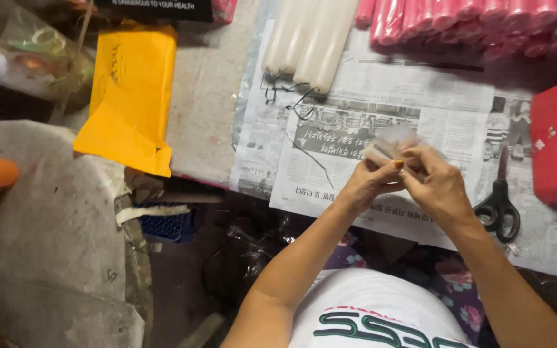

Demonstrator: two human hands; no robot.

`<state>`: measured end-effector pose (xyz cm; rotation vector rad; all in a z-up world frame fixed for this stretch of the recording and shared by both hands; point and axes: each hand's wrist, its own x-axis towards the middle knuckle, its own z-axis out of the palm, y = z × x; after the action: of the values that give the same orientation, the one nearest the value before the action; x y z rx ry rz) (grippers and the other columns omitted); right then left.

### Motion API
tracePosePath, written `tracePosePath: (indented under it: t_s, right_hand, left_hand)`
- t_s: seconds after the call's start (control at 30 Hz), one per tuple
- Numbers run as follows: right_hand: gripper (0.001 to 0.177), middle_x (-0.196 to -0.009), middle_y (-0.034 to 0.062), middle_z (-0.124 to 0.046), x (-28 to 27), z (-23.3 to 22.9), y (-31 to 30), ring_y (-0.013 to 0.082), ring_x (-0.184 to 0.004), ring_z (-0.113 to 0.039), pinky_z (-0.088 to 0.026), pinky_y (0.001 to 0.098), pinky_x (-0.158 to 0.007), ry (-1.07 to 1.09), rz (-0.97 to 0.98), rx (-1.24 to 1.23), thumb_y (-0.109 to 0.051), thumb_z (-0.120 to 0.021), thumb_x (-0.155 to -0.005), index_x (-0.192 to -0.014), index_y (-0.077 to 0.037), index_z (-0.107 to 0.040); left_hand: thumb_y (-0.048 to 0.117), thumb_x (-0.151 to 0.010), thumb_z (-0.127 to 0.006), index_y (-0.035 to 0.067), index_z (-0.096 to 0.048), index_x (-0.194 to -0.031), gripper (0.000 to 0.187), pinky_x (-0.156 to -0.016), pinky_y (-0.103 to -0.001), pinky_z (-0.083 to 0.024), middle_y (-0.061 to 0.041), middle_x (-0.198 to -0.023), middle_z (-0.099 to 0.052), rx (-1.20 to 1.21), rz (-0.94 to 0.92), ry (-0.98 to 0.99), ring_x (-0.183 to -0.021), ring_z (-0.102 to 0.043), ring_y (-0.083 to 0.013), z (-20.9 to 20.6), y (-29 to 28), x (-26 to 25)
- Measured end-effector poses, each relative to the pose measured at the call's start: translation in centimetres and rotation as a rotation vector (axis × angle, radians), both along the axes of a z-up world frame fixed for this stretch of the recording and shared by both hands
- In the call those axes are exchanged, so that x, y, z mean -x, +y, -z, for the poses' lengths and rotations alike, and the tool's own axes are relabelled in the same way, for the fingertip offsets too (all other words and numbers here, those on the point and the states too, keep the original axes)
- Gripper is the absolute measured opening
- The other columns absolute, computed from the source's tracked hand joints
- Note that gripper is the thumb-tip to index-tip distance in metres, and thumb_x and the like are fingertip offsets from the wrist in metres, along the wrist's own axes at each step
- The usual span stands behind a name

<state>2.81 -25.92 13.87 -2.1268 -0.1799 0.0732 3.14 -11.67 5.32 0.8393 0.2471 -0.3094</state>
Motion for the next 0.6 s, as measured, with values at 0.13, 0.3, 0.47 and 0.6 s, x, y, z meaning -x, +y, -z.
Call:
tracePosePath:
  t_s: [0.13,0.3,0.47,0.6]
  right_hand:
    - [0.021,-0.100,-0.0017,-0.074,0.1,5.1,-1.2,0.0212,-0.103,-0.069,-0.057,0.0350,-0.090,-0.251,0.009,0.288,-0.018,-0.081,-0.089,-0.109,-0.023,-0.076]
    - [0.060,-0.136,0.0339,-0.053,0.4,-0.7,-1.5,0.0469,-0.129,-0.051,-0.046,0.0556,-0.110,-0.628,0.016,0.235,-0.007,-0.089,-0.087,-0.137,0.017,-0.064]
    - [0.072,-0.134,0.0208,-0.060,-0.4,0.0,-2.6,0.0271,-0.113,-0.061,-0.051,0.0365,-0.100,0.162,-0.054,-0.314,-0.002,-0.072,-0.084,-0.150,0.006,-0.043]
    - [0.044,-0.131,0.0168,-0.073,1.7,3.1,-1.2,0.0379,-0.101,-0.072,-0.054,0.0434,-0.085,-0.301,-0.068,0.268,-0.004,-0.066,-0.098,-0.141,-0.010,-0.067]
  left_hand:
    - [0.020,-0.083,-0.092,-0.006,-0.067,-0.102,0.040,-0.073,-0.050,-0.063,-0.014,-0.089,-0.064,-0.017,-0.146,0.052,-0.075,-0.072,-0.0256,2.3,-0.7,0.1]
    - [0.027,-0.076,-0.084,0.005,-0.062,-0.122,0.055,-0.085,-0.034,-0.060,-0.011,-0.118,-0.067,-0.107,-0.102,0.066,-0.102,-0.068,-0.0230,-0.3,0.9,-0.6]
    - [0.023,-0.085,-0.081,0.004,-0.062,-0.124,0.047,-0.086,-0.033,-0.061,-0.007,-0.113,-0.066,-0.039,0.033,-0.158,-0.097,-0.066,-0.0193,0.5,1.3,-0.2]
    - [0.031,-0.079,-0.083,0.008,-0.071,-0.114,0.044,-0.086,-0.029,-0.054,-0.007,-0.106,-0.072,-0.271,-0.076,0.026,-0.096,-0.067,-0.0192,-1.3,0.1,0.3]
